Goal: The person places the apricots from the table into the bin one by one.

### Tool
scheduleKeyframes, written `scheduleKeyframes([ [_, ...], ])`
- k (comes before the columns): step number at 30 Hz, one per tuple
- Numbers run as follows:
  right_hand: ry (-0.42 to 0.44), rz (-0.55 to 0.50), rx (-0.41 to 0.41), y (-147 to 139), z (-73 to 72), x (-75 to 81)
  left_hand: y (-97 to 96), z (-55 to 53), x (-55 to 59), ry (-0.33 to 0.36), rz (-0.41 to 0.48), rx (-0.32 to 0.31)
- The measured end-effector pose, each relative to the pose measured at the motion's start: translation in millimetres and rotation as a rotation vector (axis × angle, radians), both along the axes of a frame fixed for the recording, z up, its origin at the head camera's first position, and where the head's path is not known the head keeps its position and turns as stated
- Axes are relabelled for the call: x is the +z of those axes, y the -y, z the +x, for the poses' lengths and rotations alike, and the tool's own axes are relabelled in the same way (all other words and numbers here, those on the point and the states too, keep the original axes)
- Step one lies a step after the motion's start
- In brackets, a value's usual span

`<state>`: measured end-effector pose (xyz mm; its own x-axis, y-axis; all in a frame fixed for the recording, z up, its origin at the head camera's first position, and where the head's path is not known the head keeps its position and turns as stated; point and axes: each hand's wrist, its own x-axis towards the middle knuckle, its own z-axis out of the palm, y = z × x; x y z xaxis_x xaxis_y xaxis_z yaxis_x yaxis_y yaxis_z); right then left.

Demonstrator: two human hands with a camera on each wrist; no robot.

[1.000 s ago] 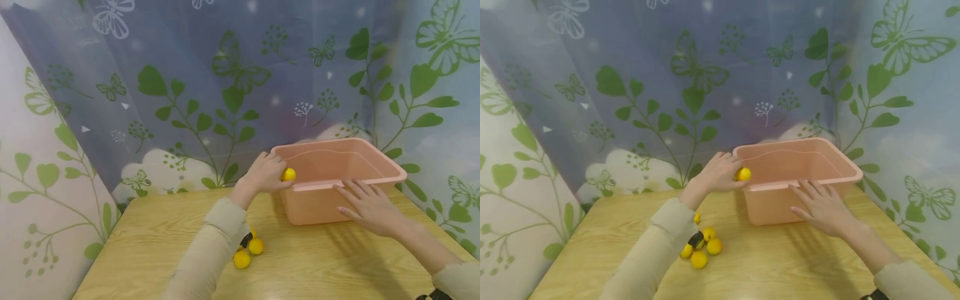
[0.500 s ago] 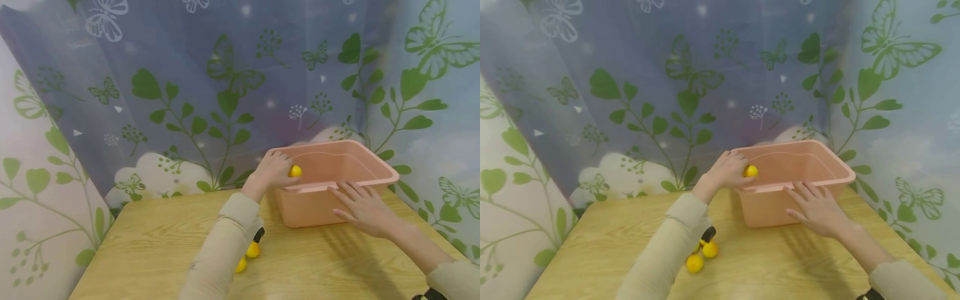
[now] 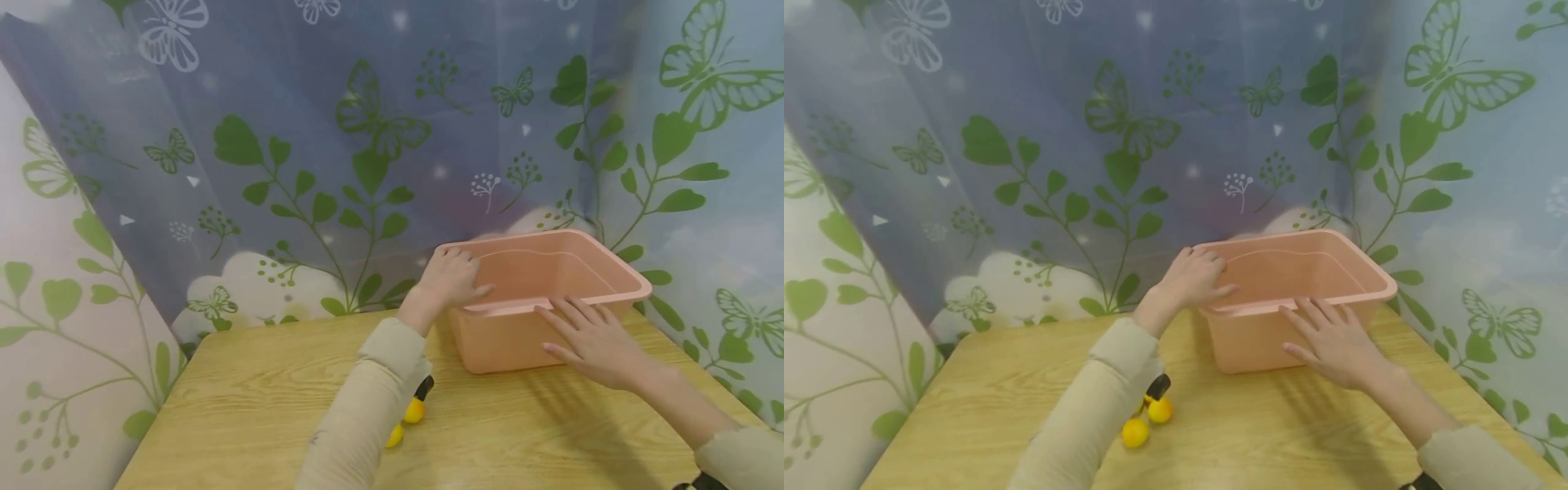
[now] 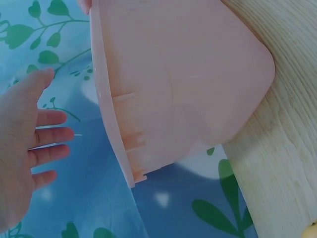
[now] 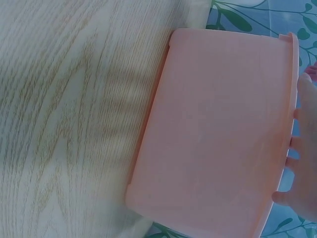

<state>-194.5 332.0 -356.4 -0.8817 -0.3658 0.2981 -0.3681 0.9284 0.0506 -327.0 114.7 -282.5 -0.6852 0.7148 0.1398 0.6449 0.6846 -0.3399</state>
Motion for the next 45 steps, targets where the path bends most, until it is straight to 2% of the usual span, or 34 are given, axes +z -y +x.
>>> scheduleKeyframes([
  [6, -0.001, -0.006, 0.000, 0, 0.0, -0.7, 12.4, 2.9, 1.6, -0.008, 0.031, -0.041],
  [11, -0.022, 0.001, 0.005, -1, -1.4, -2.5, 26.8, 9.4, 2.5, -0.054, 0.033, -0.070],
  [15, -0.045, 0.003, 0.014, -1, -2.1, -4.3, 41.1, 14.6, -2.1, -0.091, 0.039, -0.100],
  [25, -0.068, -0.015, 0.034, 0, -2.8, -7.0, 79.8, 20.4, -26.2, -0.131, 0.132, -0.162],
  [32, -0.064, -0.016, 0.032, 0, -3.3, -7.1, 105.2, 32.4, -44.2, -0.141, 0.159, -0.254],
  [38, -0.056, -0.011, 0.030, 0, -3.6, -7.2, 121.0, 40.7, -65.3, -0.155, 0.145, -0.282],
  [45, -0.051, -0.007, 0.030, 1, -3.0, -6.2, 133.3, 51.6, -91.4, -0.143, 0.082, -0.300],
])
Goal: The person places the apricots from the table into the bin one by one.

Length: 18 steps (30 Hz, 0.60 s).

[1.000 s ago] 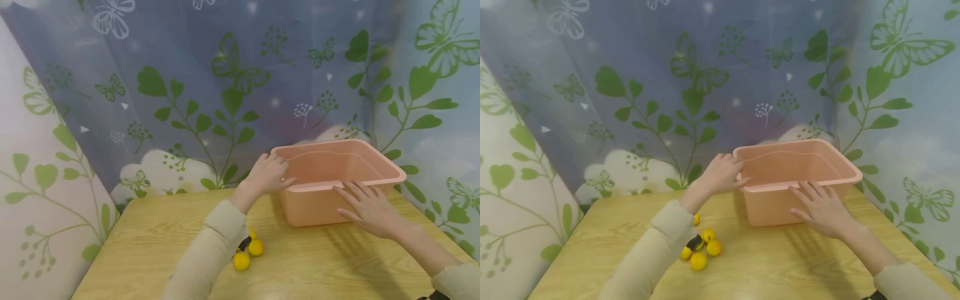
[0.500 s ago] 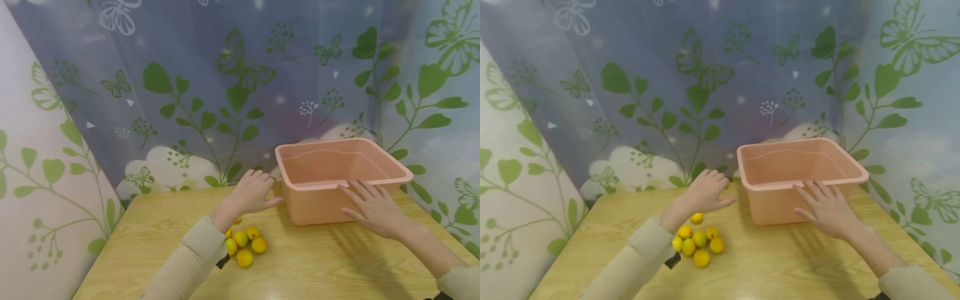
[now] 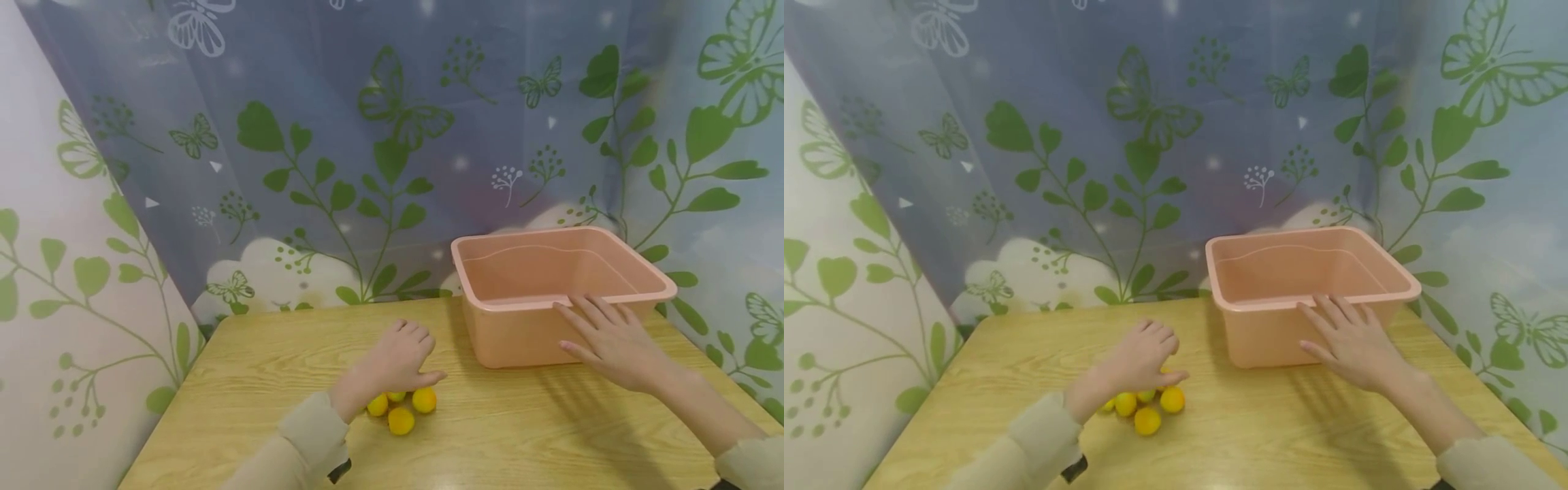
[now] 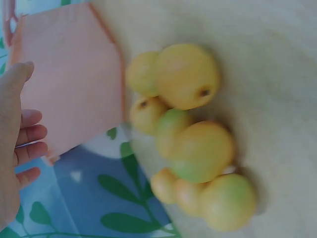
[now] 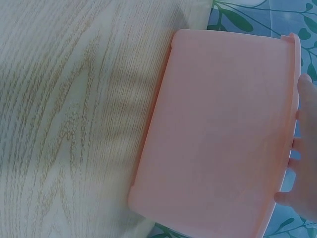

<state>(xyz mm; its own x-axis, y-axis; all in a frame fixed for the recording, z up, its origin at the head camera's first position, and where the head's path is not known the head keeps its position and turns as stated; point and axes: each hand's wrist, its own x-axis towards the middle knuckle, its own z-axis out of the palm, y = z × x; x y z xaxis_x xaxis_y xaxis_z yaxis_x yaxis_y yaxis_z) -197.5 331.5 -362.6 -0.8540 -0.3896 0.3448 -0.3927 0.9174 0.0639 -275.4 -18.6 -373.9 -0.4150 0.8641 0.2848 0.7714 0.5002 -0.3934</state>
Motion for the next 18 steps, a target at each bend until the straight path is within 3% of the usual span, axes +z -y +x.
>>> scheduleKeyframes([
  [10, -0.006, -0.008, -0.003, -3, -0.4, -1.5, 13.1, 8.7, -32.9, 0.018, -0.045, -0.023],
  [18, 0.020, 0.003, -0.007, -1, -0.5, -1.1, 17.8, 10.6, -51.7, 0.098, -0.138, 0.034],
])
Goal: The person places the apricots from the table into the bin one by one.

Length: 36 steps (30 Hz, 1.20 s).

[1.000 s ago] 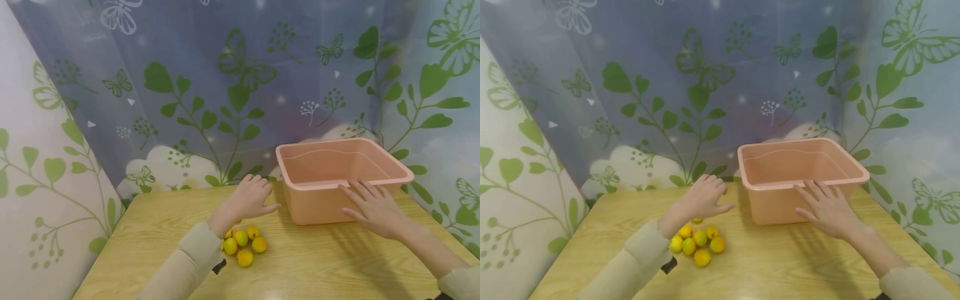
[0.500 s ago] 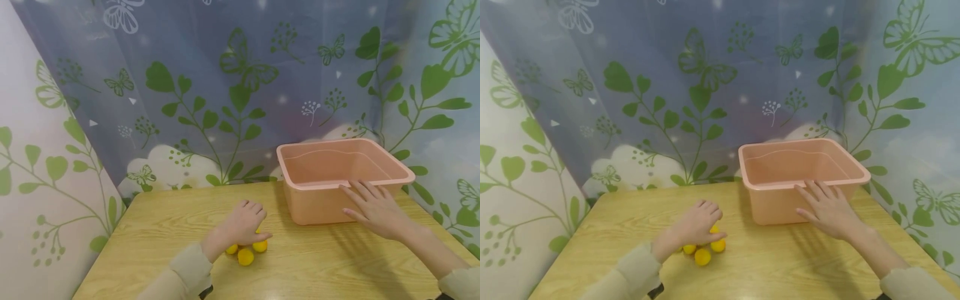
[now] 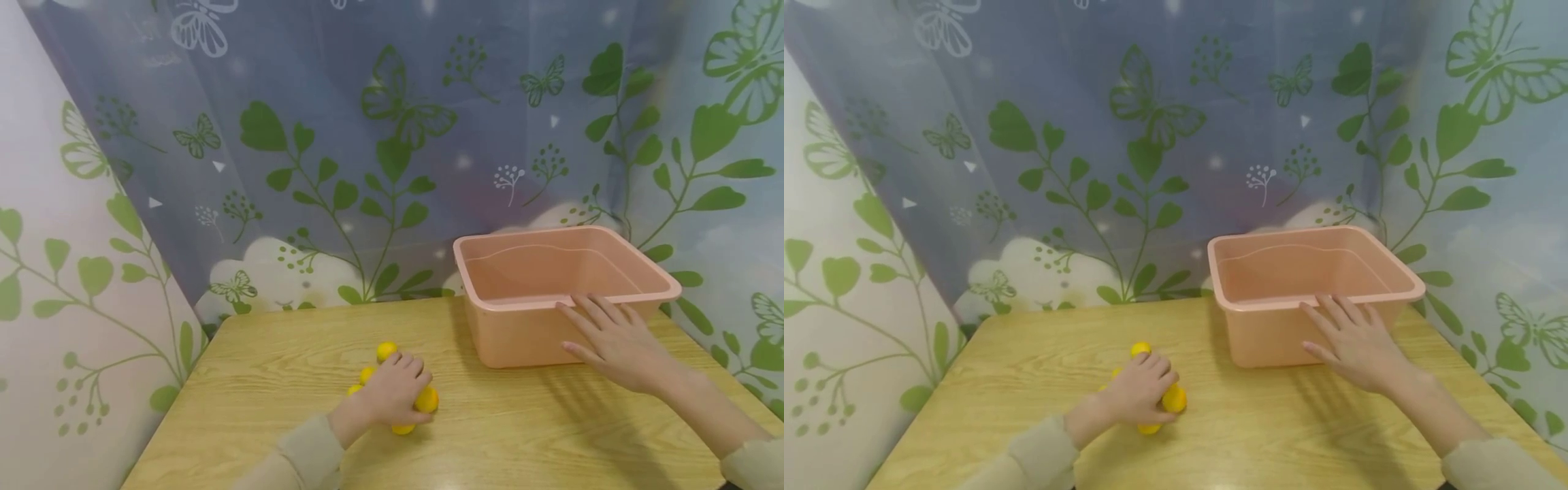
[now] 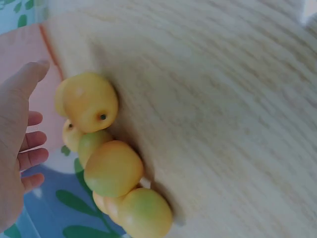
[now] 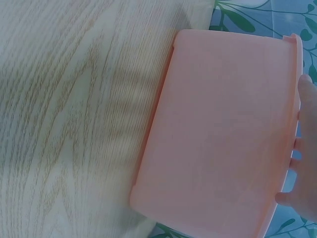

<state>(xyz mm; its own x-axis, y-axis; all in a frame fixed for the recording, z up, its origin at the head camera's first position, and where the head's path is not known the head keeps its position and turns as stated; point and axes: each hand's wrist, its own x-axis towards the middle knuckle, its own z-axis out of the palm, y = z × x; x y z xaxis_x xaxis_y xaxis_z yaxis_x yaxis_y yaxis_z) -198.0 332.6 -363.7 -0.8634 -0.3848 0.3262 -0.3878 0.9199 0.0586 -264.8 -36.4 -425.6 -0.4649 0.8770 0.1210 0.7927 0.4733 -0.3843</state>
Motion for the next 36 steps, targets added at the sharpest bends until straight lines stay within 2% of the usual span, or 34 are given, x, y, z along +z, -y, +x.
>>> scheduleKeyframes([
  [7, -0.018, -0.004, 0.007, 1, 0.5, -0.6, -3.4, 3.7, -4.3, 0.065, -0.049, 0.041],
  [16, 0.000, -0.008, 0.004, 0, 1.0, -1.5, -7.6, 5.8, -7.2, 0.105, -0.101, 0.121],
  [20, -0.004, -0.010, 0.008, 0, 1.1, -1.9, -7.8, 6.7, -8.9, 0.135, -0.121, 0.138],
  [23, -0.017, -0.009, 0.016, 0, 1.2, -2.7, -8.0, 6.0, -10.8, 0.155, -0.114, 0.135],
  [30, -0.032, -0.013, 0.021, -1, 0.8, -5.0, -9.7, 5.0, -12.9, 0.133, -0.075, 0.078],
  [36, -0.049, -0.018, 0.023, -2, -0.1, -5.1, -13.8, 3.6, -7.6, 0.126, -0.026, 0.037],
])
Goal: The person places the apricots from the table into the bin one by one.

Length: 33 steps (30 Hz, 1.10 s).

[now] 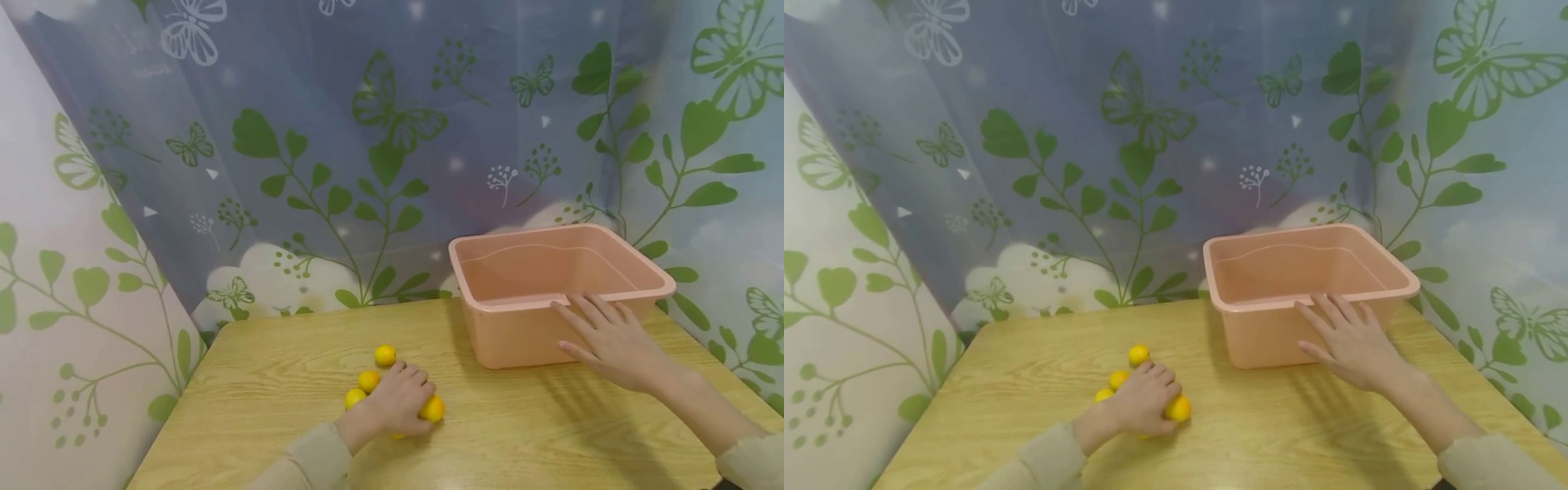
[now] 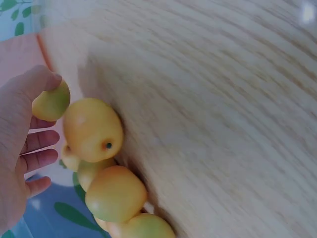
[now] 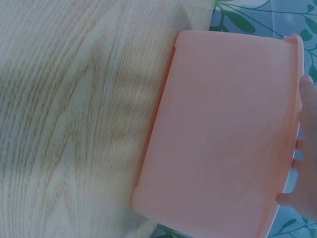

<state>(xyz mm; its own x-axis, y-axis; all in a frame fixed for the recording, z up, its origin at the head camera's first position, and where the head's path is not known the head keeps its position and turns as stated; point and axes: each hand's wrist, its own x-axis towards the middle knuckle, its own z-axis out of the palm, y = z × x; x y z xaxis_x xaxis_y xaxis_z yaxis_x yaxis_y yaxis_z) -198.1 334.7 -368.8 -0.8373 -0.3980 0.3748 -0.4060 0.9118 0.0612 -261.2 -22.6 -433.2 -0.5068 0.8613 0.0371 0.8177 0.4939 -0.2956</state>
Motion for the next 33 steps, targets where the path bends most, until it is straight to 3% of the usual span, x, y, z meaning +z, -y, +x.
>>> scheduleKeyframes([
  [14, -0.028, -0.001, 0.003, -1, -3.2, 3.5, -12.1, -8.3, 39.7, -0.069, 0.084, -0.019],
  [23, -0.028, 0.005, -0.006, -1, -2.3, 2.9, -22.1, -12.8, 70.3, -0.064, 0.102, -0.031],
  [33, 0.013, -0.004, -0.016, 0, -0.7, 0.3, -33.7, -20.7, 93.0, -0.071, 0.112, -0.029],
])
